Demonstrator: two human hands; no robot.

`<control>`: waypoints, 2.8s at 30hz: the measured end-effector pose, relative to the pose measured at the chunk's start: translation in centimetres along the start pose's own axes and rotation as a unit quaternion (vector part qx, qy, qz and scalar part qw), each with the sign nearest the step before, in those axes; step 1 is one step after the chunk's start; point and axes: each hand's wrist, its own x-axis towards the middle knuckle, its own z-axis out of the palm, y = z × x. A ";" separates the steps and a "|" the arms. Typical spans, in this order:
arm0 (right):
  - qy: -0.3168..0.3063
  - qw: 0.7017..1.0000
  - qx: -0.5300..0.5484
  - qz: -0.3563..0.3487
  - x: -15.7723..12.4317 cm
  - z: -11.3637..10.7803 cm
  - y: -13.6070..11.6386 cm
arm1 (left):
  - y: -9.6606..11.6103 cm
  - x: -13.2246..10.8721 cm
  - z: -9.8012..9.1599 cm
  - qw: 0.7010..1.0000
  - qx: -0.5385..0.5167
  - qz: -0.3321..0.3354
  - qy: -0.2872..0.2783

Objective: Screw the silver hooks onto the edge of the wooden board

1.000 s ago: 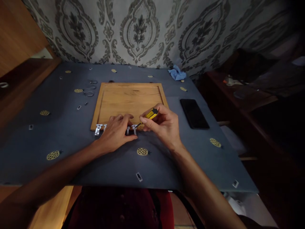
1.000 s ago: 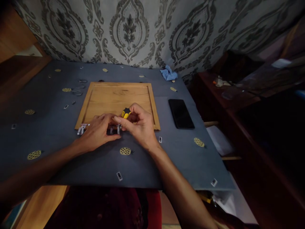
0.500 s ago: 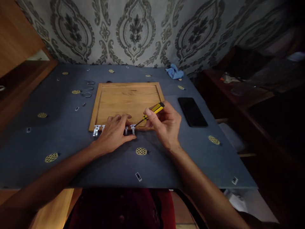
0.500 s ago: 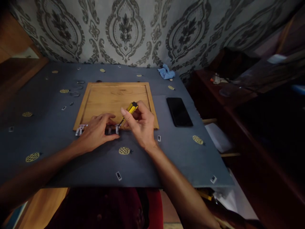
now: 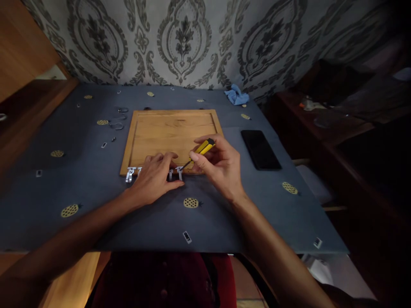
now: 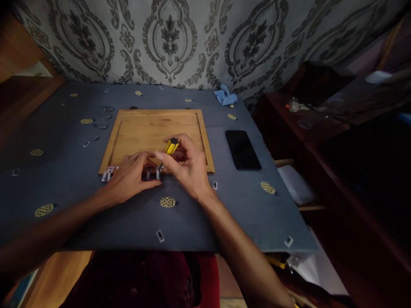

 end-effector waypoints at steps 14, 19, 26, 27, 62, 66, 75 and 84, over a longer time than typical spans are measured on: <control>-0.038 0.998 0.052 0.006 -0.1 -0.3 -0.5 | 0.0 0.1 0.0 1.000 -0.005 0.006 0.007; -0.086 0.996 0.023 0.008 -0.1 -0.8 -1.2 | 0.0 0.1 0.0 1.000 -0.002 0.003 0.007; -0.036 0.999 -0.003 0.002 -0.2 -0.5 -0.8 | 0.0 0.1 0.0 1.000 -0.003 0.004 0.006; -0.020 1.000 -0.005 -0.006 -0.3 -0.4 -0.7 | 0.0 0.1 -0.1 1.000 -0.004 0.004 0.005; -0.054 0.995 -0.067 -0.046 -0.4 -0.7 -0.7 | 0.3 0.1 -0.3 1.000 -0.014 -0.002 0.007; -0.042 0.999 -0.022 -0.007 0.2 0.0 -0.2 | 0.1 0.1 -0.2 1.000 -0.019 0.007 0.006; -0.240 0.971 0.013 0.001 3.0 -0.1 -2.2 | 0.0 0.1 -0.2 1.000 0.004 0.005 0.006; -0.083 0.997 0.006 -0.001 1.4 0.2 -0.5 | 0.0 0.1 -0.3 1.000 0.001 0.003 0.008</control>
